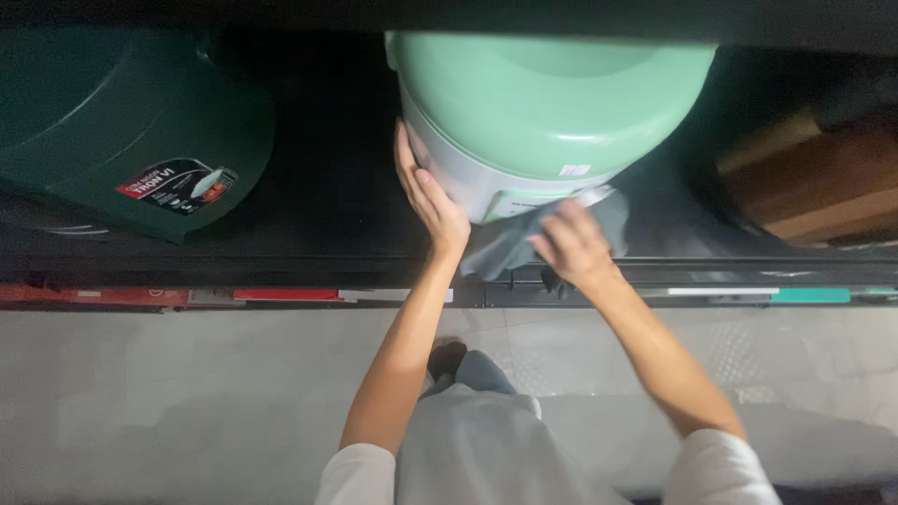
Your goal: The person wipes the exterior of a rice cooker with a cloth.
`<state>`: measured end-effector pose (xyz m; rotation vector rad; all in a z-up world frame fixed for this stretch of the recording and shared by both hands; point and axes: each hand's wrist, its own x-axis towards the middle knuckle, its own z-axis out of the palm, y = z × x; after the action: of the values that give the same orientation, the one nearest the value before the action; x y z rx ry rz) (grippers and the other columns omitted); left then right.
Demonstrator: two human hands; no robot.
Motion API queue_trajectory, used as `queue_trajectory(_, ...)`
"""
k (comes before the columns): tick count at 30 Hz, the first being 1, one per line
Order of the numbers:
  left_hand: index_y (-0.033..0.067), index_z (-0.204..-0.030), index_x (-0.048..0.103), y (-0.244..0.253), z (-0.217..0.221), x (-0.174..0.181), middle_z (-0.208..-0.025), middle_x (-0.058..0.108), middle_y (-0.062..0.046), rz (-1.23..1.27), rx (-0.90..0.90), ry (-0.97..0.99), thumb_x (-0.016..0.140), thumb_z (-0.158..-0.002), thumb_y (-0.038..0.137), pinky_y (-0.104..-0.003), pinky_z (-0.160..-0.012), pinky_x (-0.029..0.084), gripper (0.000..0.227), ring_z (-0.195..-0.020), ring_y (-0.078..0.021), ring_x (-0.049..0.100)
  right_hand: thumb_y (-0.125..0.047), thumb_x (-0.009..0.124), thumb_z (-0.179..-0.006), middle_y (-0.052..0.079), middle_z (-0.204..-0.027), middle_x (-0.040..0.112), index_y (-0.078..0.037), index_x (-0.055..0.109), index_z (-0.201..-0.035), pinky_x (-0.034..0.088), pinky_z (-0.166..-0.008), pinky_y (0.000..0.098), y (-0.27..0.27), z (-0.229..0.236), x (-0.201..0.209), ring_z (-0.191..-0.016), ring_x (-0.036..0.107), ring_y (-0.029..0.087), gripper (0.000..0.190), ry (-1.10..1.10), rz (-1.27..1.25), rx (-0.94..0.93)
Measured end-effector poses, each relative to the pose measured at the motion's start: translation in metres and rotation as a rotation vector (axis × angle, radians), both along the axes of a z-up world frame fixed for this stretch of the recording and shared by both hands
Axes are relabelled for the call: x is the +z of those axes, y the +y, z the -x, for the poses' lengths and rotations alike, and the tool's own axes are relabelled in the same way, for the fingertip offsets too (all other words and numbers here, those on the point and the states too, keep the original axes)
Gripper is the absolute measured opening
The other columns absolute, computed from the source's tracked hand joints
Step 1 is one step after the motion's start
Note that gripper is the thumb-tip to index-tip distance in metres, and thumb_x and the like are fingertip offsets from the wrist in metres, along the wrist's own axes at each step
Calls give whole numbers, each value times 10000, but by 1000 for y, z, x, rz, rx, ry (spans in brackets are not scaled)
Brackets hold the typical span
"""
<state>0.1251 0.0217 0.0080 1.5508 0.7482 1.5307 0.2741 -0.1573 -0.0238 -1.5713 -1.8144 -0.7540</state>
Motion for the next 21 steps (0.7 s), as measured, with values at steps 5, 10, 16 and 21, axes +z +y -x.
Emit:
queue_trajectory(5, 32, -1625, 306, 0, 0, -2, -1693, 320, -193, 12, 17, 15, 175, -1158, 477, -491, -1318, 261, 658, -1592, -369, 320, -309, 434, -1186, 232, -1730, 184, -30, 279, -1653, 134, -1357, 407, 8, 0, 3, -1618, 156, 334, 566, 437, -197, -320)
queue_trajectory(10, 27, -1622, 291, -1, 1, 1, -1684, 310, -205, 4, -28, -3, 189, -1141, 482, -486, -1298, 267, 670, -1577, -368, 313, -392, 343, -1137, 178, -1641, 326, 33, 225, -1621, 249, -1246, 371, 46, 9, -28, -1461, 354, 292, 656, 1809, -321, 285)
queue_trajectory(16, 14, -1602, 342, -1, -1, -1, -1666, 367, -204, 2, 10, -30, 222, -1157, 455, -467, -1304, 276, 639, -1565, -366, 361, -372, 414, -1117, 154, -1788, 37, -53, 71, -1690, 74, -1294, 403, 70, 70, 9, -1607, 104, 297, 740, 1784, -749, 272)
queue_trajectory(21, 13, -1603, 347, -1, 0, -2, -1667, 380, -199, -8, 12, -48, 234, -1167, 436, -460, -1317, 277, 618, -1574, -360, 366, -385, 438, -1178, 191, -1743, -131, -212, -48, -1711, 11, -1318, 529, 44, 49, 28, -1632, -87, 385, 742, 471, -217, -242)
